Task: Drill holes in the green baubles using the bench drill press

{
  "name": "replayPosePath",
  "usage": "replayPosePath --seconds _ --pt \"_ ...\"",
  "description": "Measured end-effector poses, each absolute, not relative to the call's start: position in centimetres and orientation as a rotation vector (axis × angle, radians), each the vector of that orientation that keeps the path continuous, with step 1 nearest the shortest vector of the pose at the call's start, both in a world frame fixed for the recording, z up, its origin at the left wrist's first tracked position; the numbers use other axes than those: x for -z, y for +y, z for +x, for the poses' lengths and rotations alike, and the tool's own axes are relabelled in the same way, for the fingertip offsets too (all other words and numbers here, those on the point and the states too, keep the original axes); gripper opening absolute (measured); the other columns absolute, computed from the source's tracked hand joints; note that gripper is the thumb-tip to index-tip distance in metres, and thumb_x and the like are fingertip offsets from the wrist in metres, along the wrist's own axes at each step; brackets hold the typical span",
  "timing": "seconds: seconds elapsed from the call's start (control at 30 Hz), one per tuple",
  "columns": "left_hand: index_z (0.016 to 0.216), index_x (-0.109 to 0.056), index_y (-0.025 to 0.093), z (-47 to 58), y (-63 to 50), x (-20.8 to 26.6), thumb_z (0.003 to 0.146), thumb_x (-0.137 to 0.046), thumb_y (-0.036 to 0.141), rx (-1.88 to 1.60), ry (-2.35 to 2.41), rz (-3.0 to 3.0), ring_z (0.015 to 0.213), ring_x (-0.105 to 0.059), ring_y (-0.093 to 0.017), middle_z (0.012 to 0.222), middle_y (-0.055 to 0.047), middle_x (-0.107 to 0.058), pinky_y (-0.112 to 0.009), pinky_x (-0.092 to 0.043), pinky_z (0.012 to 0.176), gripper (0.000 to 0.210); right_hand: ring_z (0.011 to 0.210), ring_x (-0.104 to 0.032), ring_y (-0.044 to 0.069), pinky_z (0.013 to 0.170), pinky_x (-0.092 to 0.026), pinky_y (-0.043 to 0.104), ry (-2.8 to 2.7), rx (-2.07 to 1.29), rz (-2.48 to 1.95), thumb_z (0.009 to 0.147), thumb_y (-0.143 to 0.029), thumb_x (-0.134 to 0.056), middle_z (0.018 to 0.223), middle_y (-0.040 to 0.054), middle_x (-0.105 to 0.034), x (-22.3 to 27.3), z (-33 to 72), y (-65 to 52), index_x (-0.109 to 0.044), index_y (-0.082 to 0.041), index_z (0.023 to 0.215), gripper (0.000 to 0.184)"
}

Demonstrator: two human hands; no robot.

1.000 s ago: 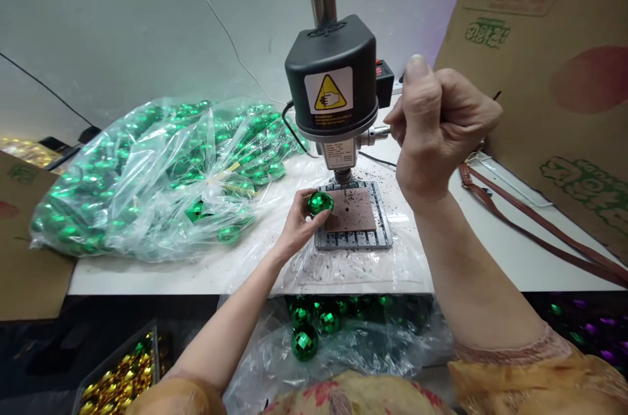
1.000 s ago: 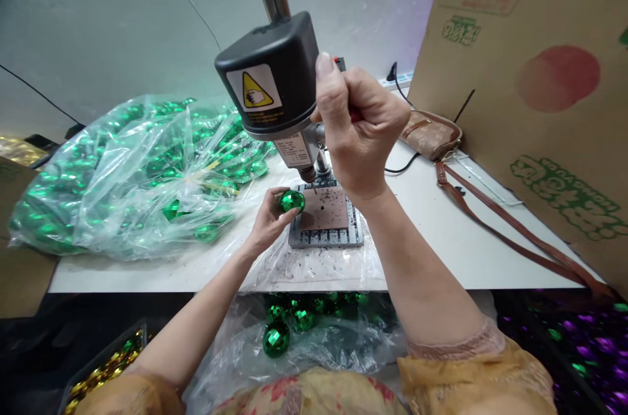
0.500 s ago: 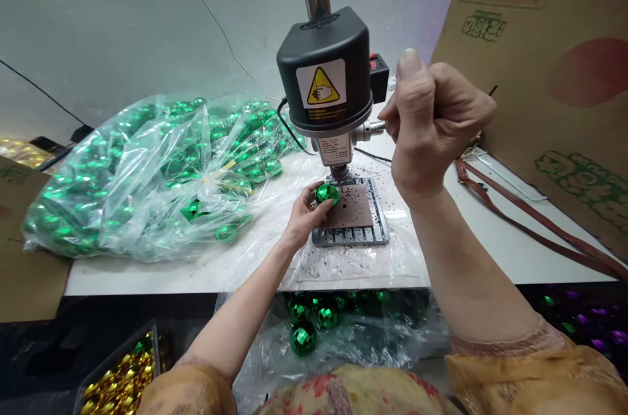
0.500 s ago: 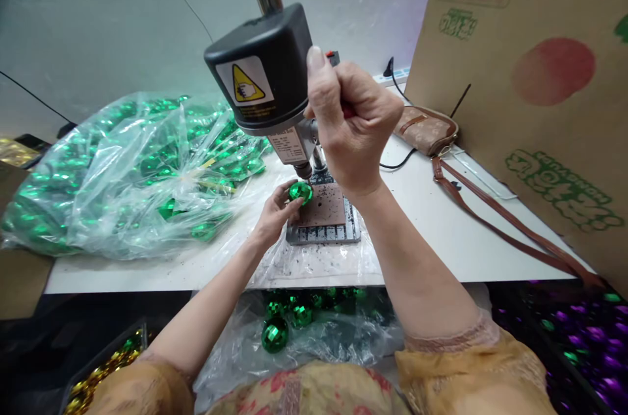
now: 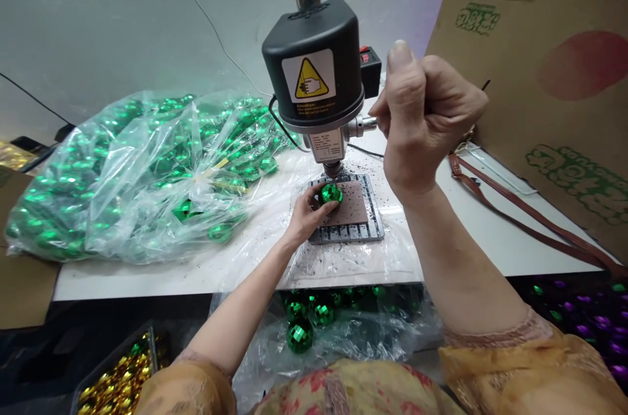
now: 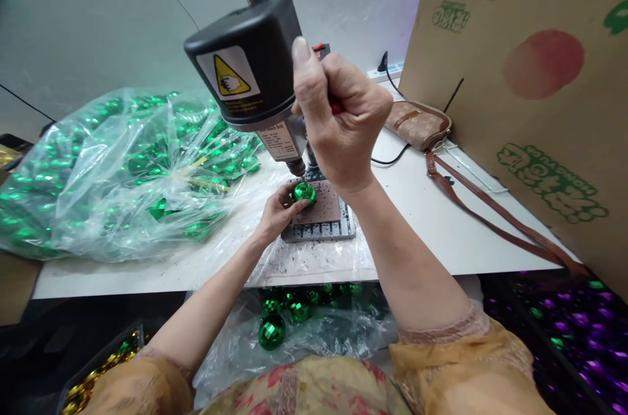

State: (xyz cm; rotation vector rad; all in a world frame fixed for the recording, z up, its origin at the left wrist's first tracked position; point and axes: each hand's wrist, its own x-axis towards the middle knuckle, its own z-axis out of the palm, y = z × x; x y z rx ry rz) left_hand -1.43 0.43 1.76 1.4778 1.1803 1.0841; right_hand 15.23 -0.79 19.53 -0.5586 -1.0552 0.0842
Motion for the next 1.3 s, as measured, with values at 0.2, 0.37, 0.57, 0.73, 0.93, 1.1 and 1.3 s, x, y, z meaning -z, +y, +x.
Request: replayPosePath --seconds 0.2,0.37,0.57,0.73,0.93,1.1,1.3 --pt "0.126 -0.067 0.024 -0.8 0.0 -1.7 0.073 -0.085 0.036 -1.115 1.255 1.627 0.101 -0.063 -0.025 0.109 -0.008 -0.071 -0.038 -0.051 0.09 0.058 0.042 -0.032 0.0 0.05 -0.033 0.022 -1.072 -0.059 -0.562 0.094 -0.022 -0.058 0.044 -0.0079 -0.035 -19.8 15.2 -0.6 -0.045 -0.017 0.053 0.043" --pt "0.125 -0.069 0.026 0.0 -0.3 -1.5 0.072 -0.086 0.034 -1.165 1.293 1.788 0.114 -0.058 -0.03 0.117 -0.009 -0.068 -0.044 -0.045 0.102 0.056 0.044 -0.034 -0.001 0.051 -0.032 0.019 -1.107 -0.043 -0.647 0.096 -0.032 -0.053 0.048 -0.007 -0.038 -19.9 15.4 -0.5 -0.043 -0.016 0.054 0.046" --pt "0.128 -0.065 0.025 0.4 -0.6 -1.3 0.077 -0.083 0.034 -1.138 1.266 1.832 0.119 -0.055 -0.03 0.122 -0.01 -0.066 -0.046 -0.042 0.106 0.055 0.043 -0.035 -0.001 0.051 -0.034 0.019 -1.102 -0.005 -0.624 0.096 -0.027 -0.054 0.046 -0.0071 -0.036 -19.8 15.3 -0.7 -0.041 -0.016 0.053 0.046" --pt "0.128 -0.064 0.025 0.6 -0.8 -1.5 0.077 -0.083 0.034 -1.16 1.256 1.798 0.118 -0.055 -0.031 0.121 -0.01 -0.065 -0.046 -0.042 0.106 0.054 0.041 -0.035 0.002 0.046 -0.032 0.023 -1.042 0.026 -0.587 0.093 -0.022 -0.057 0.044 -0.0069 -0.036 -18.7 15.0 -1.1 -0.042 -0.018 0.051 0.045" --pt "0.125 -0.066 0.026 0.7 -0.9 -1.7 0.076 -0.084 0.03 -1.171 1.237 1.765 0.115 -0.055 -0.03 0.118 -0.009 -0.066 -0.045 -0.041 0.105 0.052 0.039 -0.036 0.005 0.043 -0.029 0.03 -1.038 0.022 -0.436 0.092 -0.029 -0.058 0.043 -0.0056 -0.037 -17.2 15.0 -0.8 -0.039 -0.021 0.051 0.046" --pt "0.122 -0.068 0.026 0.8 -1.0 -1.7 0.073 -0.086 0.029 -1.208 1.218 1.716 0.114 -0.054 -0.03 0.117 -0.008 -0.066 -0.045 -0.04 0.105 0.052 0.039 -0.031 0.007 0.043 -0.027 0.031 -1.048 0.033 -0.519 0.092 -0.045 -0.057 0.043 -0.005 -0.032 -16.7 15.1 -0.7 -0.033 -0.022 0.052 0.052" --pt "0.124 -0.066 0.026 0.8 -0.9 -1.5 0.075 -0.085 0.03 -1.185 1.238 1.749 0.114 -0.054 -0.03 0.117 -0.009 -0.066 -0.045 -0.041 0.104 0.053 0.041 -0.029 0.005 0.047 -0.023 0.03 -1.031 -0.009 -0.458 0.092 -0.032 -0.057 0.045 -0.0042 -0.032 -15.9 15.1 -0.7 -0.031 -0.019 0.05 0.051"
